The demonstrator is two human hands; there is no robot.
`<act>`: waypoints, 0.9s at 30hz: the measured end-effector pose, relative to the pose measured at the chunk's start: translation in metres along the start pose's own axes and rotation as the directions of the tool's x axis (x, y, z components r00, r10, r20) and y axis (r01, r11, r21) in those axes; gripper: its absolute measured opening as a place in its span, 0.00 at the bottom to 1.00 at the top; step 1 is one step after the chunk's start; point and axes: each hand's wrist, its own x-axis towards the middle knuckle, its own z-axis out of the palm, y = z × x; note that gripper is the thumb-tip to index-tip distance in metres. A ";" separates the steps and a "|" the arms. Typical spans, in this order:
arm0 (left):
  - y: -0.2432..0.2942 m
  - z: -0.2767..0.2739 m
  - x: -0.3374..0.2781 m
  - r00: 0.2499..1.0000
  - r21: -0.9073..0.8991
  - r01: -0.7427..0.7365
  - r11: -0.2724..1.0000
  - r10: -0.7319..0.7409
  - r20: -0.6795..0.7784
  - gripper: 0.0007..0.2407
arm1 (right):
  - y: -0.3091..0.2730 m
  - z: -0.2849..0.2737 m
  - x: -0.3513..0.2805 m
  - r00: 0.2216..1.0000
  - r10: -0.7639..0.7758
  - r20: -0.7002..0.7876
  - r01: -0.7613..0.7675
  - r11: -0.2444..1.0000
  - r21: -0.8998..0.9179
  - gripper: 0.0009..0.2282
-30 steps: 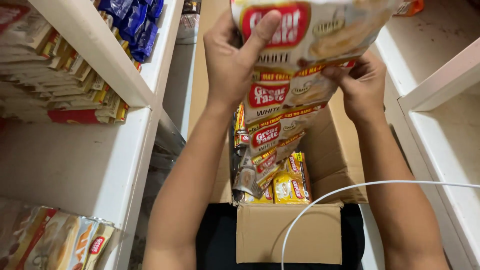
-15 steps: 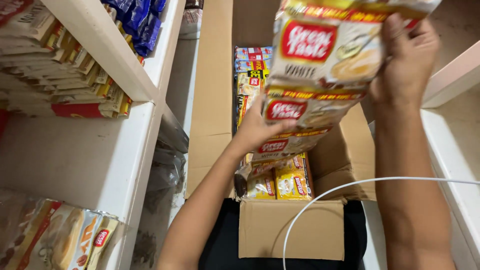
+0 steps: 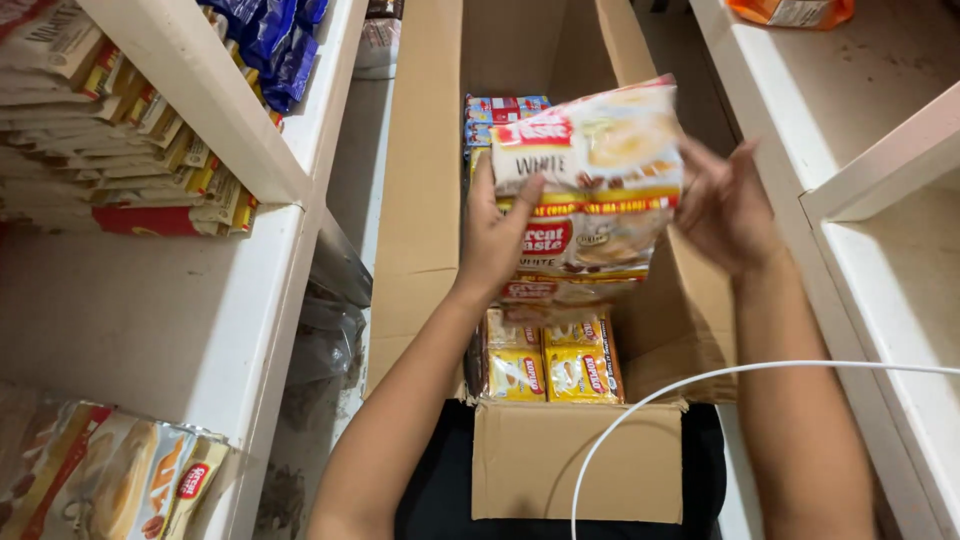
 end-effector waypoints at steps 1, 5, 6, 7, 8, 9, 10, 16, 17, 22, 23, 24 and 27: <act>-0.004 0.000 0.001 0.999 -0.051 0.002 0.999 -0.003 -0.034 0.18 | 0.015 0.016 -0.005 0.999 -0.023 -0.022 0.020 0.992 -0.122 0.34; -0.015 -0.001 0.001 0.998 -0.114 0.036 0.993 -0.042 -0.047 0.20 | 0.046 0.040 -0.020 0.971 -0.155 -0.183 0.049 0.874 -0.483 0.40; -0.016 -0.003 0.002 0.998 -0.113 0.042 0.993 -0.046 -0.041 0.20 | 0.042 0.047 -0.024 0.969 -0.157 -0.189 0.048 0.876 -0.479 0.40; -0.018 -0.005 0.003 0.998 -0.090 0.068 0.994 -0.066 0.021 0.22 | 0.039 0.054 -0.028 0.967 -0.175 -0.183 0.044 0.829 -0.558 0.41; -0.019 -0.007 0.003 0.993 -0.068 0.093 0.993 -0.087 0.077 0.23 | 0.035 0.061 -0.031 0.967 -0.187 -0.173 0.035 0.772 -0.634 0.43; -0.017 -0.010 0.002 0.993 -0.069 0.098 0.993 -0.093 0.077 0.23 | 0.036 0.058 -0.034 0.967 -0.183 -0.178 0.030 0.773 -0.634 0.43; -0.014 -0.014 0.003 0.987 0.033 0.056 0.998 -0.060 0.146 0.27 | 0.036 0.056 -0.035 0.963 -0.249 -0.105 0.089 0.658 -0.748 0.41; 0.028 -0.007 0.005 0.973 0.400 0.104 0.911 -0.176 0.149 0.30 | 0.034 0.056 -0.038 0.907 -0.422 -0.003 0.162 0.354 -0.921 0.28; 0.028 -0.005 0.003 0.974 0.414 0.164 0.895 -0.213 0.076 0.27 | 0.032 0.056 -0.038 0.899 -0.436 -0.045 0.101 0.307 -0.946 0.26; 0.001 0.004 0.000 0.999 0.049 0.020 0.999 -0.022 0.028 0.24 | 0.025 0.028 -0.044 0.893 -0.448 -0.039 -0.010 0.068 -0.998 0.20; 0.001 0.005 0.000 1.000 -0.097 -0.012 0.995 0.014 0.022 0.23 | 0.028 0.017 -0.046 0.894 -0.448 -0.007 0.023 0.061 -0.998 0.19; 0.003 0.007 0.000 1.000 -0.099 -0.008 0.995 0.010 0.019 0.23 | 0.030 0.023 -0.044 0.896 -0.444 -0.009 0.020 0.060 -0.998 0.19; 0.009 0.013 0.004 1.000 -0.282 -0.003 0.959 0.005 0.006 0.22 | 0.047 0.019 -0.041 0.890 -0.452 0.053 0.291 0.476 -0.830 0.26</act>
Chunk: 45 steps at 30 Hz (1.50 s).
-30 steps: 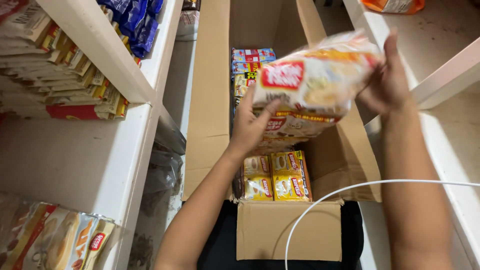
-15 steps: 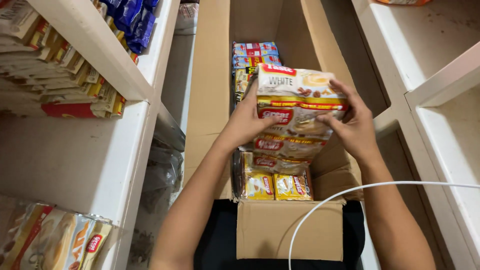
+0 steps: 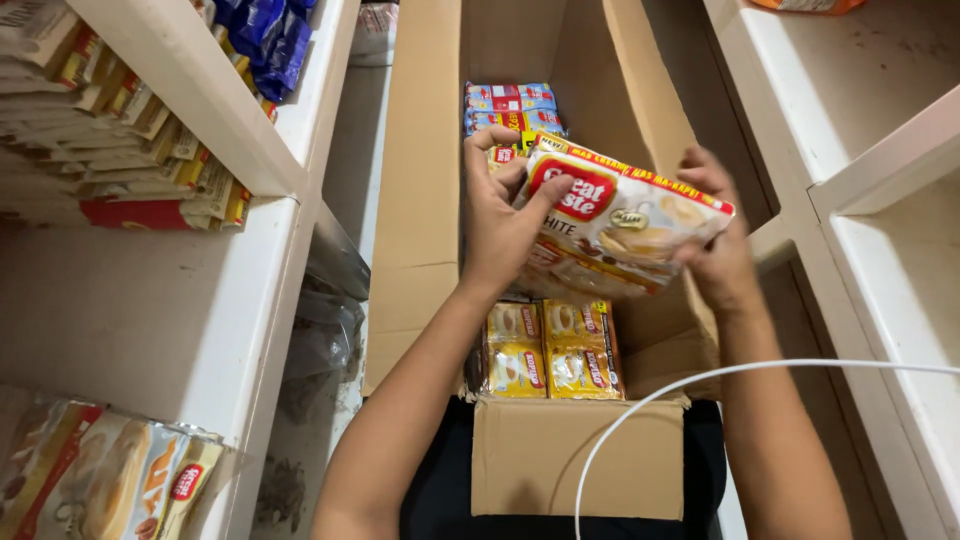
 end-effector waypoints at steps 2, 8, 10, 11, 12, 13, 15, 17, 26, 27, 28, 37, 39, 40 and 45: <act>0.001 0.003 0.005 1.000 -0.066 -0.011 0.998 0.010 -0.003 0.23 | 0.039 0.001 -0.011 0.994 0.057 0.092 -0.089 0.914 0.395 0.37; -0.001 -0.014 0.012 0.999 0.164 -0.024 0.986 0.018 0.037 0.26 | 0.034 0.022 -0.029 0.972 0.236 0.016 -0.236 0.963 0.127 0.22; 0.008 -0.026 0.015 0.992 0.335 -0.125 0.934 0.114 0.053 0.32 | 0.033 0.023 -0.029 0.971 0.237 -0.009 -0.230 0.951 0.208 0.21; 0.013 -0.033 0.018 0.973 0.492 -0.227 0.841 0.212 0.087 0.37 | 0.032 0.024 -0.027 0.972 0.233 -0.033 -0.214 0.934 0.285 0.19; -0.008 -0.042 0.016 0.974 0.493 -0.226 0.840 0.210 0.087 0.37 | 0.027 0.022 -0.022 0.972 0.234 -0.033 -0.215 0.934 0.286 0.19; -0.029 -0.052 0.013 0.967 0.533 -0.251 0.808 0.180 0.183 0.43 | 0.021 0.020 -0.017 0.969 0.240 -0.058 -0.197 0.895 0.400 0.21; -0.054 -0.056 0.004 0.951 0.568 -0.281 0.773 0.143 0.275 0.49 | 0.010 0.018 -0.007 0.965 0.247 -0.082 -0.173 0.844 0.507 0.23; -0.062 -0.045 -0.010 0.935 0.401 0.048 0.915 -0.182 0.305 0.45 | -0.003 0.019 0.004 0.967 0.235 -0.096 -0.134 0.794 0.593 0.25; -0.064 -0.024 -0.021 0.982 0.205 0.167 0.964 -0.182 0.057 0.24 | 0.055 0.011 -0.021 0.845 0.489 0.215 -0.478 0.513 0.713 0.32; -0.067 -0.025 -0.019 0.982 0.205 0.169 0.964 -0.183 0.052 0.24 | 0.057 0.012 -0.020 0.843 0.491 0.219 -0.483 0.512 0.711 0.32; -0.069 -0.026 -0.018 0.978 0.196 0.192 0.962 -0.204 0.048 0.24 | 0.059 0.013 -0.019 0.831 0.512 0.219 -0.515 0.557 0.651 0.30; -0.132 -0.094 -0.006 0.729 -0.139 0.674 0.725 -0.624 0.281 0.27 | 0.011 0.007 0.042 0.846 0.488 -0.215 -0.270 0.740 0.616 0.19; -0.130 -0.098 -0.002 0.710 -0.258 0.703 0.663 -0.633 0.307 0.26 | 0.012 0.007 0.059 0.835 0.490 -0.250 -0.182 0.675 0.715 0.19; -0.128 -0.097 0.001 0.779 -0.376 0.625 0.684 -0.572 0.256 0.26 | 0.022 0.006 0.066 0.853 0.480 -0.206 -0.168 0.626 0.762 0.18; -0.144 -0.099 0.025 0.949 -0.240 0.274 0.931 -0.302 -0.087 0.27 | 0.102 0.017 0.102 0.836 0.521 -0.173 -0.228 0.616 0.754 0.19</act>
